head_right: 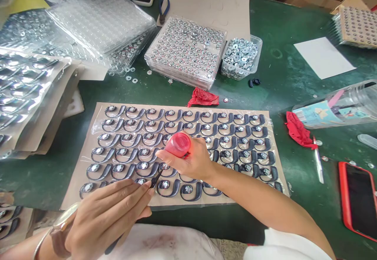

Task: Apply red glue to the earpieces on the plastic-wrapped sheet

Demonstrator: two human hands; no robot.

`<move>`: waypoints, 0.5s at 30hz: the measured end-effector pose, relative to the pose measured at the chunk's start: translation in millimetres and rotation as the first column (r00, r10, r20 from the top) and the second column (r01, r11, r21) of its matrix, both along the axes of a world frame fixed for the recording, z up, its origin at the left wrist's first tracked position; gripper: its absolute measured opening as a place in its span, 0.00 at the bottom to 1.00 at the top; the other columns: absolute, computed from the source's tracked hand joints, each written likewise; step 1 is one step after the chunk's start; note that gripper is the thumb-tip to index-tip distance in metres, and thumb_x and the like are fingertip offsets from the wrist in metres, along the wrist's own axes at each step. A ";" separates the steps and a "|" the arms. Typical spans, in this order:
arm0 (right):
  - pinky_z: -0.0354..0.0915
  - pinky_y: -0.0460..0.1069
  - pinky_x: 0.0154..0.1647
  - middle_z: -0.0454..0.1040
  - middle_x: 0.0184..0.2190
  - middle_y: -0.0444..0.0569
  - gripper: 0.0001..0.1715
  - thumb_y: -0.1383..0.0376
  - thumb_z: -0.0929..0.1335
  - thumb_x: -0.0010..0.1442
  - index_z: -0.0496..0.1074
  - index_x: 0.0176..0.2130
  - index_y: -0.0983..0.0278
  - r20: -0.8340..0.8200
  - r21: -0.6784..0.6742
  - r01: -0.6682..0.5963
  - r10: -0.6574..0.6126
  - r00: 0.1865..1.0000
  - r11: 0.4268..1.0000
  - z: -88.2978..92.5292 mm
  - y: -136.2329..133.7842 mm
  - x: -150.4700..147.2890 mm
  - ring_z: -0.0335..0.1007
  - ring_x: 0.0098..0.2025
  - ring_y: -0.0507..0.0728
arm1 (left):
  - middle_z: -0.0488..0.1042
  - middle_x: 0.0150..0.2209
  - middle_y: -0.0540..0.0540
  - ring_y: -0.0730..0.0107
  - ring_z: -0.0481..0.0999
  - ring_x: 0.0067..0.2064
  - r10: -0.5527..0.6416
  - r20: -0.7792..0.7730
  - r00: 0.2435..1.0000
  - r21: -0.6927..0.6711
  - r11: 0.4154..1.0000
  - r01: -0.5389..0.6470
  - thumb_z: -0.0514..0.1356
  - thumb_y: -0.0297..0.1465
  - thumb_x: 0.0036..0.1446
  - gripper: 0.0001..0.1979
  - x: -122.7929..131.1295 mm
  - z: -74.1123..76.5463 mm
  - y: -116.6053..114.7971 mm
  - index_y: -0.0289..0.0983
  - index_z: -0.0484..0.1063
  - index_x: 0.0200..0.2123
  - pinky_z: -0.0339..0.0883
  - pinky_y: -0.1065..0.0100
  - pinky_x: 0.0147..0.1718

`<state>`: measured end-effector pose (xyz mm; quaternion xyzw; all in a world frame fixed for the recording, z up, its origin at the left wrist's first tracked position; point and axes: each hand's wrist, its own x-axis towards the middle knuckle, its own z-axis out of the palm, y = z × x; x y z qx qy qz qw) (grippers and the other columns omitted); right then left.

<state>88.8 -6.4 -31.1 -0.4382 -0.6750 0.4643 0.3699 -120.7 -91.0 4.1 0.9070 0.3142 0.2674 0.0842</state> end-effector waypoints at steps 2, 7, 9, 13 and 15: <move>0.69 0.49 0.29 0.71 0.22 0.43 0.12 0.56 0.70 0.56 0.71 0.30 0.61 0.027 0.018 0.006 -0.007 1.000 1.000 2.2 0.5 0.6 0.68 0.24 0.52 | 0.79 0.39 0.39 0.61 0.79 0.42 -0.008 0.011 1.000 -0.005 1.000 0.008 0.62 0.23 0.56 0.09 -0.6 0.2 0.8 0.25 0.74 0.41 0.76 0.61 0.41; 0.67 0.48 0.26 0.70 0.20 0.45 0.15 0.57 0.69 0.59 0.71 0.25 0.63 0.071 0.020 0.007 -0.008 0.997 1.000 7.5 0.8 3.2 0.67 0.23 0.51 | 0.79 0.38 0.40 0.62 0.79 0.39 -0.012 0.038 0.999 -0.053 0.998 0.014 0.62 0.22 0.56 0.09 -0.4 3.9 5.5 0.25 0.74 0.41 0.75 0.61 0.39; 0.67 0.48 0.25 0.70 0.20 0.45 0.15 0.56 0.69 0.59 0.71 0.26 0.63 0.061 0.011 0.006 -0.006 0.998 1.000 7.8 0.3 4.0 0.67 0.23 0.51 | 0.79 0.38 0.40 0.63 0.79 0.39 -0.008 0.048 0.999 -0.061 0.998 0.011 0.61 0.22 0.56 0.09 -0.2 4.5 6.7 0.25 0.74 0.41 0.74 0.61 0.39; 0.66 0.48 0.24 0.70 0.18 0.43 0.14 0.56 0.69 0.59 0.71 0.27 0.62 0.027 -0.005 -0.004 0.004 1.000 1.000 7.6 -0.6 4.3 0.66 0.22 0.51 | 0.79 0.38 0.40 0.64 0.79 0.38 -0.008 0.048 0.999 -0.064 0.998 0.011 0.61 0.23 0.57 0.09 -0.7 3.2 7.0 0.26 0.74 0.42 0.74 0.61 0.39; 0.66 0.47 0.24 0.70 0.17 0.43 0.14 0.57 0.69 0.58 0.70 0.27 0.63 0.024 -0.006 -0.008 0.008 1.000 1.000 8.3 -0.5 3.8 0.66 0.21 0.51 | 0.78 0.38 0.40 0.64 0.79 0.38 -0.004 0.048 0.999 -0.068 0.998 0.008 0.61 0.23 0.57 0.09 -0.7 3.0 7.3 0.26 0.74 0.42 0.74 0.62 0.39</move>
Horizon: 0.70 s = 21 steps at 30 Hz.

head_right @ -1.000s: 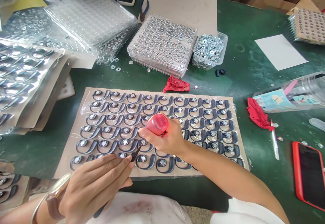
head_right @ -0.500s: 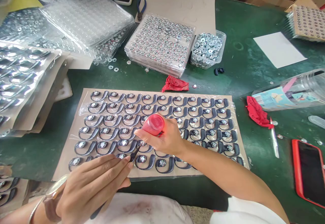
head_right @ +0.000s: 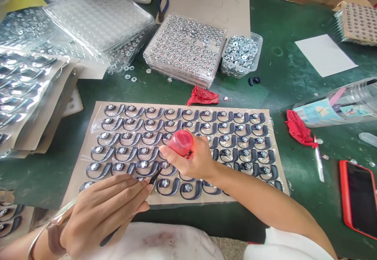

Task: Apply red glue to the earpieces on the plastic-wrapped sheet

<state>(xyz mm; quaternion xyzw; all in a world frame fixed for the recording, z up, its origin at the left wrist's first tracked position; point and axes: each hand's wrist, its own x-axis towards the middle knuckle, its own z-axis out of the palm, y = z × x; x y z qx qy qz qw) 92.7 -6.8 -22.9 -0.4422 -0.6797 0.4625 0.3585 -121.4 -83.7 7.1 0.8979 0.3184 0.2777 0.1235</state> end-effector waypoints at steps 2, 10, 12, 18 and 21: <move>0.66 0.47 0.24 0.70 0.18 0.44 0.14 0.57 0.69 0.58 0.71 0.26 0.63 0.008 0.002 0.000 0.000 1.000 1.000 1.0 0.2 -0.5 0.66 0.21 0.51 | 0.79 0.37 0.41 0.64 0.79 0.38 0.002 0.000 1.000 0.000 1.000 -0.002 0.61 0.23 0.57 0.09 0.2 0.7 1.2 0.26 0.74 0.41 0.74 0.62 0.40; 0.66 0.47 0.25 0.70 0.19 0.44 0.13 0.57 0.69 0.58 0.71 0.27 0.63 -0.020 0.001 -0.042 0.042 0.999 0.999 -1.3 -1.3 -2.2 0.65 0.22 0.51 | 0.79 0.36 0.41 0.67 0.78 0.35 0.001 0.085 0.996 -0.072 0.997 0.005 0.59 0.21 0.55 0.09 -4.5 1.6 13.5 0.28 0.74 0.41 0.72 0.64 0.36; 0.66 0.47 0.25 0.70 0.19 0.43 0.10 0.58 0.70 0.57 0.72 0.31 0.63 -0.031 0.007 -0.061 0.061 0.998 0.998 -3.2 -2.1 -2.8 0.66 0.22 0.51 | 0.78 0.35 0.42 0.68 0.77 0.34 0.036 0.133 0.991 -0.129 0.991 -0.019 0.58 0.20 0.56 0.09 -6.2 0.7 16.7 0.29 0.73 0.41 0.71 0.66 0.34; 0.67 0.47 0.27 0.72 0.23 0.42 0.12 0.56 0.73 0.54 0.71 0.32 0.62 -0.009 0.007 -0.062 0.062 0.998 0.998 4.3 -3.0 -1.7 0.67 0.24 0.50 | 0.78 0.33 0.46 0.72 0.76 0.32 0.093 0.191 0.977 -0.200 0.978 -0.054 0.58 0.19 0.55 0.08 -8.3 1.1 24.9 0.31 0.73 0.38 0.70 0.67 0.32; 0.68 0.47 0.28 0.73 0.23 0.43 0.13 0.55 0.71 0.57 0.71 0.34 0.62 -0.054 -0.187 -0.091 0.082 0.995 0.978 18.7 3.6 4.2 0.69 0.25 0.50 | 0.78 0.34 0.46 0.72 0.76 0.32 0.080 0.185 0.980 -0.205 0.978 -0.041 0.58 0.19 0.56 0.08 -8.9 2.6 25.3 0.31 0.73 0.39 0.69 0.67 0.32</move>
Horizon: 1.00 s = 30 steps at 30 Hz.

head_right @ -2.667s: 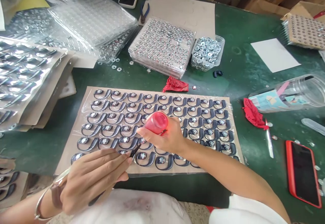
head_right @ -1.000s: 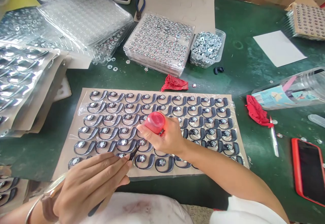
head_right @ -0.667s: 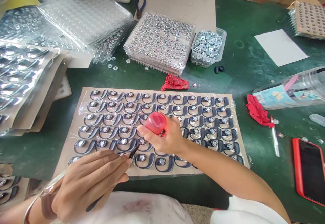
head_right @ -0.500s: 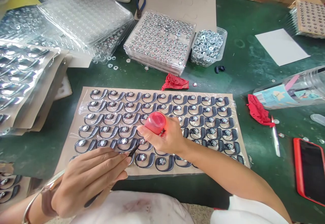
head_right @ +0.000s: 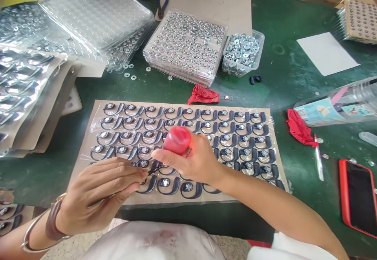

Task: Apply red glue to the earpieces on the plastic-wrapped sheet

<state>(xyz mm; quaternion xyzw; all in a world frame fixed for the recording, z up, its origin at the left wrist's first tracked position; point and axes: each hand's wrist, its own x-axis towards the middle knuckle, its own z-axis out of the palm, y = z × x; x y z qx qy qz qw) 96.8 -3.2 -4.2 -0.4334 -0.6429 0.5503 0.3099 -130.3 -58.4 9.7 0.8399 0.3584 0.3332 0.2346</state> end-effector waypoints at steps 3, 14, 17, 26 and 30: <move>0.68 0.46 0.26 0.75 0.25 0.45 0.15 0.53 0.68 0.60 0.71 0.35 0.63 -0.091 -0.197 -0.050 0.033 0.995 0.979 11.9 12.0 8.8 0.71 0.27 0.52 | 0.78 0.35 0.44 0.71 0.76 0.33 -0.022 -0.022 1.000 0.020 1.000 0.022 0.57 0.20 0.57 0.08 -0.5 1.1 -1.3 0.30 0.72 0.40 0.70 0.66 0.33; 0.74 0.50 0.34 0.78 0.34 0.48 0.18 0.51 0.71 0.56 0.74 0.40 0.60 -0.181 -0.213 -0.103 0.064 0.981 0.972 5.3 27.8 29.3 0.76 0.34 0.56 | 0.78 0.35 0.42 0.67 0.77 0.36 -0.117 -0.094 0.989 0.027 0.992 0.120 0.58 0.22 0.57 0.09 -0.1 8.5 1.4 0.27 0.73 0.41 0.72 0.64 0.35; 0.73 0.50 0.33 0.78 0.30 0.46 0.14 0.56 0.73 0.55 0.73 0.39 0.60 -0.186 -0.156 0.000 -0.029 0.982 0.988 0.5 29.6 21.6 0.76 0.31 0.55 | 0.78 0.36 0.41 0.67 0.77 0.37 -0.086 -0.108 0.990 0.092 0.991 0.096 0.58 0.24 0.59 0.09 -0.5 7.4 2.3 0.26 0.74 0.42 0.73 0.64 0.38; 0.72 0.49 0.28 0.75 0.23 0.44 0.12 0.60 0.72 0.55 0.70 0.39 0.61 -0.117 0.092 0.088 -0.077 0.990 0.992 -22.9 30.8 -11.4 0.74 0.26 0.54 | 0.79 0.39 0.43 0.67 0.79 0.41 -0.002 -0.220 0.976 0.260 0.964 0.060 0.60 0.25 0.59 0.08 5.5 -6.2 5.7 0.27 0.75 0.42 0.74 0.65 0.43; 0.73 0.49 0.30 0.75 0.24 0.45 0.12 0.59 0.73 0.54 0.70 0.35 0.62 -0.129 0.119 0.069 -0.054 0.990 0.990 -27.0 28.2 -12.6 0.75 0.28 0.54 | 0.79 0.41 0.41 0.63 0.79 0.44 0.014 -0.248 0.969 0.283 0.957 0.059 0.59 0.24 0.60 0.09 8.0 -6.7 3.2 0.26 0.75 0.42 0.74 0.64 0.44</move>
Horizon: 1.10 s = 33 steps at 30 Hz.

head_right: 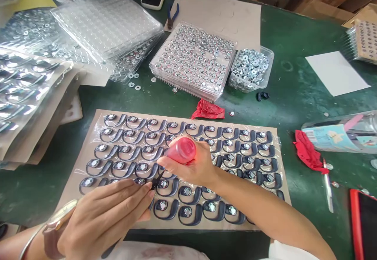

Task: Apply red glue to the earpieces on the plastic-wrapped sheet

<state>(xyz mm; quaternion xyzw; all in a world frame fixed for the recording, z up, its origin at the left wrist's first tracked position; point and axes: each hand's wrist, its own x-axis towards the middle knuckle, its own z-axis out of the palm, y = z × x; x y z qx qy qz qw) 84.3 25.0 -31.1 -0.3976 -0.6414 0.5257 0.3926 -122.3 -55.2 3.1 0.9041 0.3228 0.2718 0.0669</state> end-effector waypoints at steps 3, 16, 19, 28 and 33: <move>0.73 0.49 0.32 0.76 0.25 0.45 0.11 0.60 0.73 0.53 0.71 0.33 0.62 0.039 0.022 -0.016 0.015 0.999 1.000 -1.3 -0.4 0.1 0.76 0.29 0.55 | 0.79 0.41 0.40 0.61 0.79 0.44 -0.017 0.002 1.000 0.007 1.000 0.017 0.59 0.25 0.60 0.10 -0.6 -2.6 -1.9 0.25 0.74 0.43 0.75 0.63 0.45; 0.72 0.49 0.28 0.75 0.23 0.46 0.09 0.62 0.72 0.53 0.68 0.30 0.62 0.083 0.101 0.045 -0.054 0.995 0.994 1.7 0.6 0.5 0.75 0.26 0.54 | 0.79 0.42 0.41 0.62 0.79 0.45 0.027 0.015 1.000 -0.051 0.998 -0.026 0.59 0.24 0.59 0.10 -0.4 -2.8 -4.7 0.28 0.74 0.44 0.75 0.63 0.49; 0.72 0.50 0.28 0.75 0.23 0.46 0.09 0.61 0.72 0.54 0.68 0.33 0.62 0.066 0.092 0.068 -0.074 0.995 0.993 1.2 0.4 1.1 0.75 0.25 0.55 | 0.78 0.44 0.42 0.63 0.79 0.46 0.051 0.022 0.998 -0.083 0.995 -0.049 0.59 0.24 0.59 0.11 -0.4 -3.5 -6.8 0.30 0.74 0.45 0.74 0.63 0.50; 0.72 0.48 0.28 0.75 0.23 0.45 0.09 0.60 0.71 0.55 0.69 0.33 0.62 0.132 0.095 0.053 -0.065 0.989 0.994 2.0 2.2 0.9 0.73 0.24 0.53 | 0.78 0.43 0.42 0.62 0.79 0.44 0.028 0.028 0.999 -0.055 0.998 -0.026 0.61 0.25 0.58 0.11 -1.9 -1.4 -3.3 0.28 0.74 0.44 0.75 0.62 0.47; 0.70 0.48 0.28 0.74 0.22 0.44 0.08 0.60 0.71 0.55 0.69 0.31 0.62 0.141 0.112 0.047 -0.062 0.988 0.993 3.8 4.1 0.1 0.70 0.23 0.52 | 0.78 0.43 0.41 0.63 0.79 0.44 0.015 0.041 0.999 -0.093 0.996 -0.011 0.60 0.25 0.58 0.12 -3.9 -3.8 -3.7 0.28 0.73 0.45 0.75 0.63 0.46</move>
